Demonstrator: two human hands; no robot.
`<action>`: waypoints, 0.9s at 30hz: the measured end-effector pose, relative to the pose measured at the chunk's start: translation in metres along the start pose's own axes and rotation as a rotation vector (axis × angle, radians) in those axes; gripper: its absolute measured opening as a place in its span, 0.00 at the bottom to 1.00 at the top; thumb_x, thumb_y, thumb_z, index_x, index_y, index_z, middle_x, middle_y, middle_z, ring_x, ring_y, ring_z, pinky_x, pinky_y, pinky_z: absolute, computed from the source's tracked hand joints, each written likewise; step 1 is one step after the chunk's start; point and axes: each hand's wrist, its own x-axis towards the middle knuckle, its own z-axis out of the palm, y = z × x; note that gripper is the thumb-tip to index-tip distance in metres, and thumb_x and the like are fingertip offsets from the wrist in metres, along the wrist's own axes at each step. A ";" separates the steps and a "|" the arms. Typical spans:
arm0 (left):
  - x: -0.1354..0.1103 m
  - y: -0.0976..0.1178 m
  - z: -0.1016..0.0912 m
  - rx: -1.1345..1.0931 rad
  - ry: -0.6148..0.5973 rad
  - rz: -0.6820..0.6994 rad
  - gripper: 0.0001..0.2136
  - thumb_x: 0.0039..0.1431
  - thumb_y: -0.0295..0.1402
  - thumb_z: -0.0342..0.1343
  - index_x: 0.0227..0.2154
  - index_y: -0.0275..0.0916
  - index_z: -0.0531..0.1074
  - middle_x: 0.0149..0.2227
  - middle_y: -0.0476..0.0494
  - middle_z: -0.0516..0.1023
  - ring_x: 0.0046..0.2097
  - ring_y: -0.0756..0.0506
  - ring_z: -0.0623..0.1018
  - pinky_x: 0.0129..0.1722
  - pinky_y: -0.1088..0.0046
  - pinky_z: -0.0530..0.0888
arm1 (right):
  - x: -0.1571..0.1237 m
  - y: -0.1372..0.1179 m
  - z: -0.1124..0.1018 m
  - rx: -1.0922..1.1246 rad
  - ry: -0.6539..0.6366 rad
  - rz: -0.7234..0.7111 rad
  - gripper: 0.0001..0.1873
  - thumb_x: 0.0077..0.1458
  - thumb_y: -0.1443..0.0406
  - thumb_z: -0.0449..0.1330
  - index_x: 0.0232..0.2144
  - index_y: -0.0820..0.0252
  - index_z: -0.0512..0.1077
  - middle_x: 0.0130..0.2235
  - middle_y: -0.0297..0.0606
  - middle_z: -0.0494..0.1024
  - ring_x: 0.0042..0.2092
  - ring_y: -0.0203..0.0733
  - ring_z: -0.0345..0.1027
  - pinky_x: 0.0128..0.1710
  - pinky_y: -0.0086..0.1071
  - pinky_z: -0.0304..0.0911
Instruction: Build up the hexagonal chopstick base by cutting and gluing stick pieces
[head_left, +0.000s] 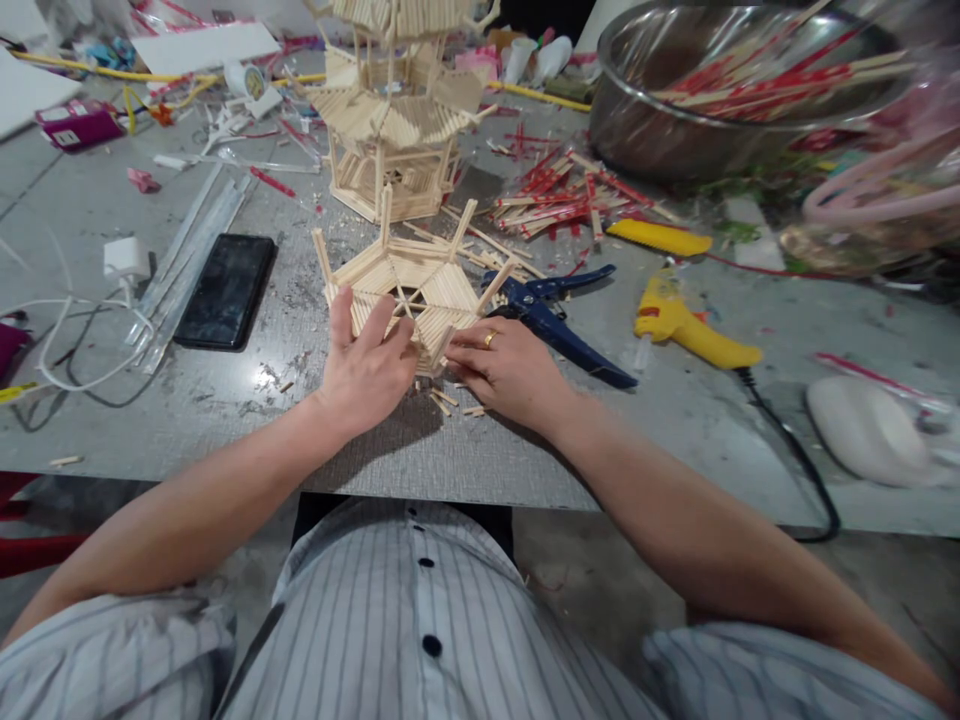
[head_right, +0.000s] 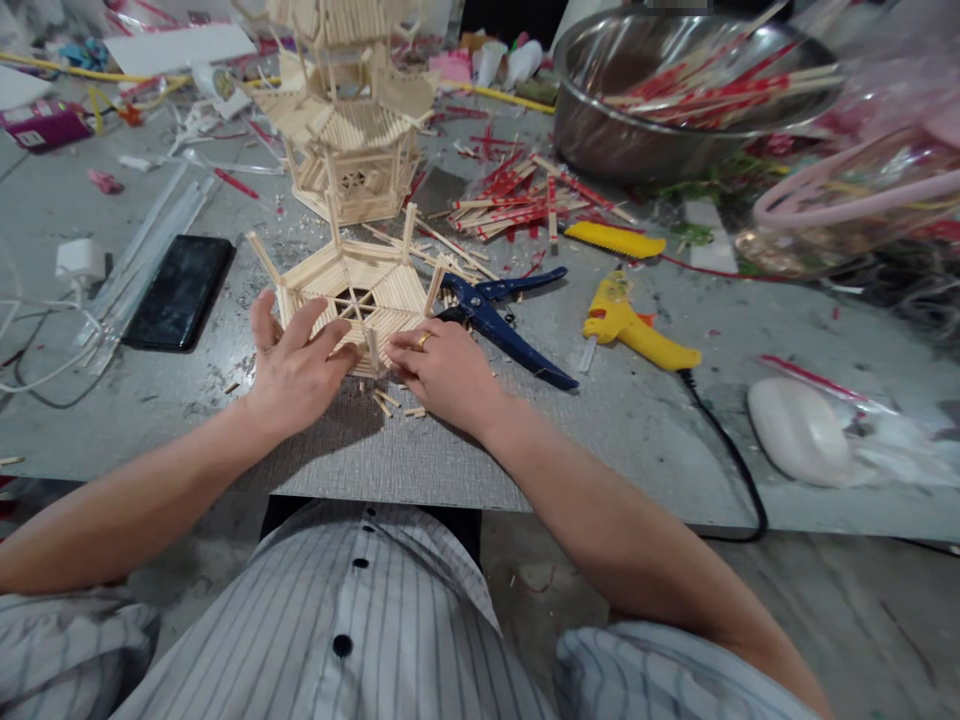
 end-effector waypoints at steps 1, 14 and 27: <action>0.000 0.000 0.001 -0.011 -0.003 -0.005 0.09 0.56 0.25 0.50 0.23 0.39 0.70 0.35 0.45 0.77 0.50 0.38 0.72 0.51 0.42 0.64 | 0.000 0.000 0.000 0.002 -0.006 0.004 0.13 0.57 0.65 0.53 0.37 0.61 0.77 0.39 0.42 0.79 0.41 0.46 0.69 0.40 0.41 0.63; -0.001 -0.001 0.002 -0.033 0.005 -0.024 0.09 0.56 0.24 0.50 0.23 0.41 0.69 0.36 0.47 0.76 0.52 0.41 0.71 0.57 0.43 0.57 | 0.001 0.001 0.000 0.023 -0.029 0.029 0.13 0.56 0.64 0.54 0.37 0.60 0.77 0.40 0.42 0.79 0.42 0.46 0.68 0.40 0.40 0.63; 0.002 0.000 -0.003 0.126 0.066 0.048 0.08 0.55 0.25 0.51 0.22 0.40 0.69 0.35 0.49 0.76 0.48 0.42 0.73 0.59 0.48 0.54 | 0.000 -0.002 -0.001 0.025 -0.042 0.056 0.14 0.57 0.64 0.53 0.38 0.58 0.77 0.40 0.41 0.79 0.43 0.45 0.68 0.41 0.41 0.63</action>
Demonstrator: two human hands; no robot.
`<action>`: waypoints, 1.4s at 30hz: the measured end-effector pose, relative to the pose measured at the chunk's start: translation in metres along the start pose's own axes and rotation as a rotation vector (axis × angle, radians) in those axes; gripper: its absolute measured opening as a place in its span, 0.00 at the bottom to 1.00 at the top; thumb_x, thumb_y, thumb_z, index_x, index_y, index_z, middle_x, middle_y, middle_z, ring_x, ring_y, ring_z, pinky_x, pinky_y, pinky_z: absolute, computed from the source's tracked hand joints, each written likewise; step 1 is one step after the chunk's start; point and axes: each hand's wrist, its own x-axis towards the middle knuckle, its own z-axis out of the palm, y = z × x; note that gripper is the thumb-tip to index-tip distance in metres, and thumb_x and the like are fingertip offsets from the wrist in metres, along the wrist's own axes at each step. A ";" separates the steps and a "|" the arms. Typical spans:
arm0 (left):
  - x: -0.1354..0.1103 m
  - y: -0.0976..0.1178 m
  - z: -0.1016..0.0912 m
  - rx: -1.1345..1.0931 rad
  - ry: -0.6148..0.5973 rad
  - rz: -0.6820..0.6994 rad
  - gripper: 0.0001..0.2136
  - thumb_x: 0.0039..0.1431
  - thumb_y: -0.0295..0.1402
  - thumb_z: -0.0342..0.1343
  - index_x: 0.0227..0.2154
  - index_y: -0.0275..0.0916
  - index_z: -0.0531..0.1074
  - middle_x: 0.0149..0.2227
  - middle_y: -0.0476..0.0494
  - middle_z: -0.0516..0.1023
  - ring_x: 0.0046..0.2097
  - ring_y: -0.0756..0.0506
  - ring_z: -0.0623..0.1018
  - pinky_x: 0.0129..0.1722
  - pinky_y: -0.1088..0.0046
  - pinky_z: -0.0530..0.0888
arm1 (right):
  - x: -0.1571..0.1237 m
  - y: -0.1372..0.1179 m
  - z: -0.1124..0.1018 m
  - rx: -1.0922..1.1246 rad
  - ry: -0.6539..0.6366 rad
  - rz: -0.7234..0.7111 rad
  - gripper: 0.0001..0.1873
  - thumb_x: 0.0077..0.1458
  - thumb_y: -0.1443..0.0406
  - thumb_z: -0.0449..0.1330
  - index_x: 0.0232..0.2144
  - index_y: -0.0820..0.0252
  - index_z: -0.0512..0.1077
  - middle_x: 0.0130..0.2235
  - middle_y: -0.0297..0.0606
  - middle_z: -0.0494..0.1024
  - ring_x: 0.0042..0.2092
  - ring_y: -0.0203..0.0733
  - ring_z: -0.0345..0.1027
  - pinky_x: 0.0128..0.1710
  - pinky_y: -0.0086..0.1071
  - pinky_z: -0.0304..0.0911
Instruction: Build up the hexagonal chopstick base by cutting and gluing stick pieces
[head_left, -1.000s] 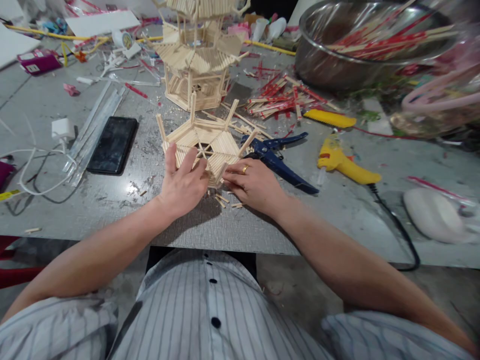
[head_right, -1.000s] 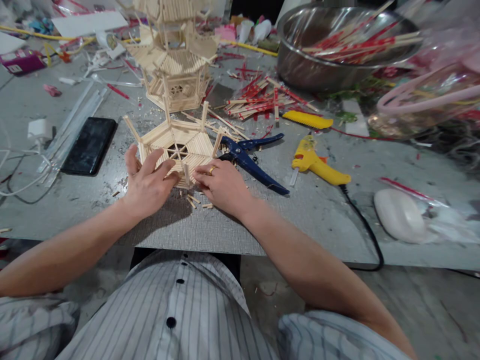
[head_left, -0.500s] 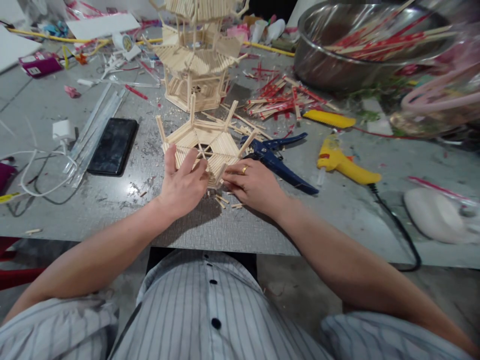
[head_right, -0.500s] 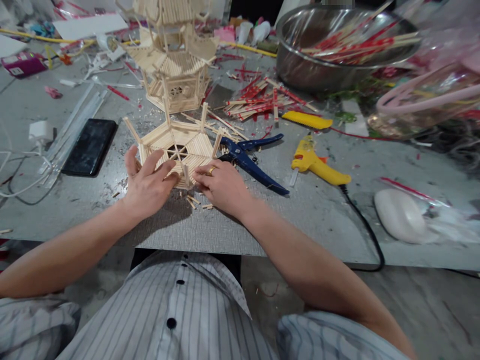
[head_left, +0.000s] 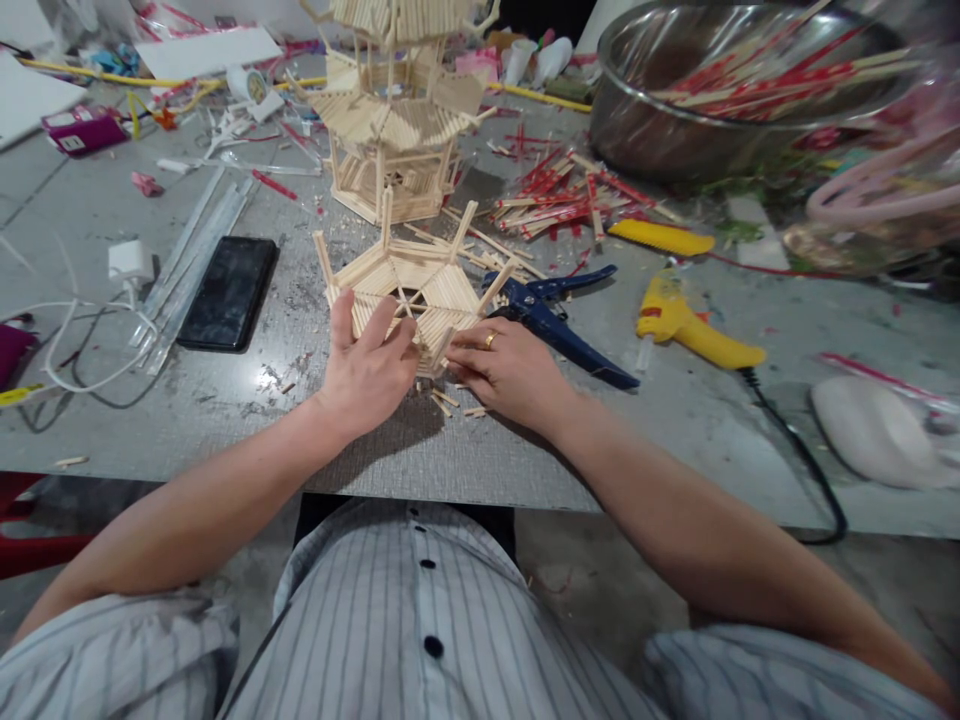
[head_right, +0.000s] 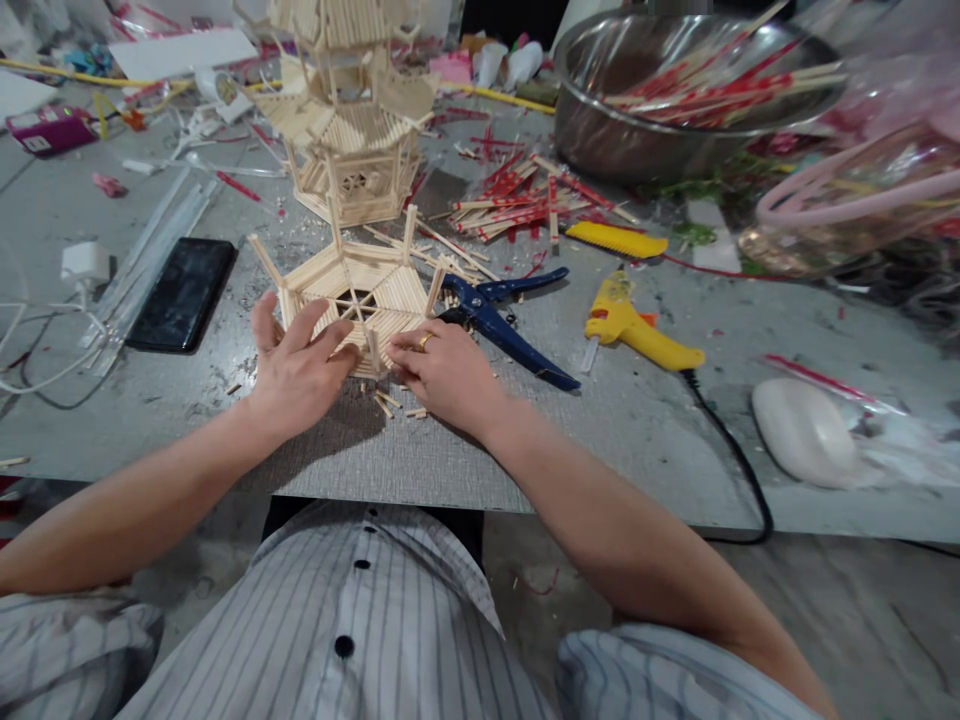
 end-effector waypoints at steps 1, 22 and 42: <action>0.000 0.000 0.000 0.010 -0.001 0.001 0.08 0.55 0.25 0.51 0.22 0.40 0.69 0.35 0.49 0.76 0.48 0.42 0.73 0.59 0.48 0.54 | 0.000 0.000 0.000 0.005 0.004 0.001 0.13 0.57 0.64 0.53 0.37 0.59 0.77 0.40 0.41 0.79 0.43 0.46 0.68 0.41 0.41 0.63; 0.003 -0.029 -0.026 -0.177 0.170 -0.182 0.09 0.53 0.30 0.51 0.38 0.47 0.68 0.46 0.50 0.75 0.54 0.42 0.68 0.56 0.51 0.58 | 0.003 -0.002 -0.003 0.044 0.003 -0.044 0.14 0.57 0.65 0.52 0.37 0.63 0.76 0.40 0.44 0.79 0.42 0.45 0.69 0.45 0.40 0.64; -0.006 -0.074 0.001 -0.282 0.495 -0.586 0.16 0.61 0.41 0.45 0.20 0.39 0.61 0.32 0.47 0.71 0.39 0.46 0.69 0.49 0.53 0.59 | -0.020 0.046 -0.052 0.041 0.434 0.560 0.16 0.55 0.55 0.53 0.25 0.58 0.73 0.23 0.38 0.73 0.27 0.40 0.67 0.29 0.35 0.60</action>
